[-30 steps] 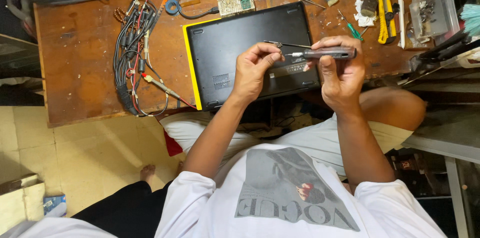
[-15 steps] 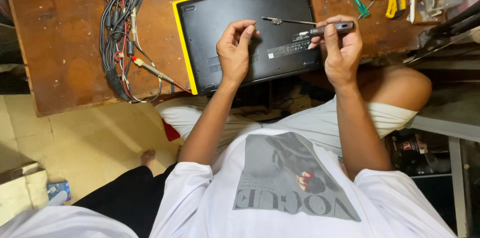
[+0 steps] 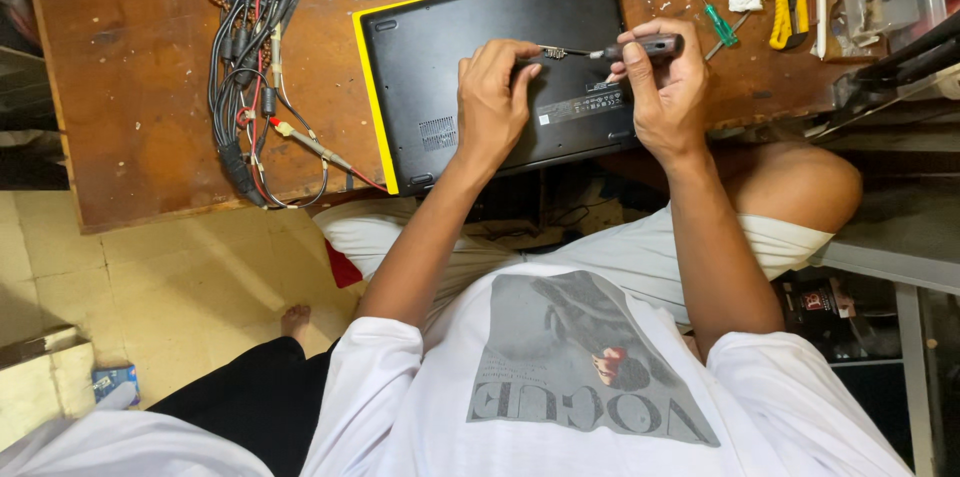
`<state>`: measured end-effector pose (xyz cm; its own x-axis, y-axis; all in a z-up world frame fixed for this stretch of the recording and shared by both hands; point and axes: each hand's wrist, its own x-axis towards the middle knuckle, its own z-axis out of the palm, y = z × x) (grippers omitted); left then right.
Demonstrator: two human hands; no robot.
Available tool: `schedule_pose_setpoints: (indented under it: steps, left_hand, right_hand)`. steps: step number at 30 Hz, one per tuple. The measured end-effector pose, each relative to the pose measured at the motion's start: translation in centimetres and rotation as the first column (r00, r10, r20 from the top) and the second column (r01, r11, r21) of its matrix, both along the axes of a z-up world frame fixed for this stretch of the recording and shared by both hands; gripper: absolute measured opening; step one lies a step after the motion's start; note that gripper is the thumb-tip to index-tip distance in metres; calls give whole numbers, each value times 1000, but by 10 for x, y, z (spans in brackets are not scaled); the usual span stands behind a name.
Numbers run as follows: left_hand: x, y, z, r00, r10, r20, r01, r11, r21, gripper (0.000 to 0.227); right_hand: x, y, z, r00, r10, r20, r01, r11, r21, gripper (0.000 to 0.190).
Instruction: The person uses a screwdriver to remove screws from the bottom cover of a laptop. They systematically unscrew fasteners and place them on the workbench.
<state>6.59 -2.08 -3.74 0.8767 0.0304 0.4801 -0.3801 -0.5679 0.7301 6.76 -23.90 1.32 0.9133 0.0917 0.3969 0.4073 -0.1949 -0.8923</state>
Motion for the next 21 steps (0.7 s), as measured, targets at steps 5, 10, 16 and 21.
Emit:
schedule_pose_setpoints:
  steps: [5,10,16,21]
  left_hand:
    - [24,-4,-6,994,-73,84,54,975,214,18]
    - [41,-8,-18,983,-85,160,29,946,322,11]
    - [41,-8,-18,979,-87,184,28,953,302,17]
    - [40,-11,-14,990,-42,131,8,970,243,14]
  right_hand:
    - [30,9,-33,999,39,5,-39,980,194,24]
    - [49,12,-60,984,35,-176,43,907,419,29]
    - [52,9,-63,966,50,-252,72,889,453,22]
    - [51,11,-61,963,36,-268,90,893,441,23]
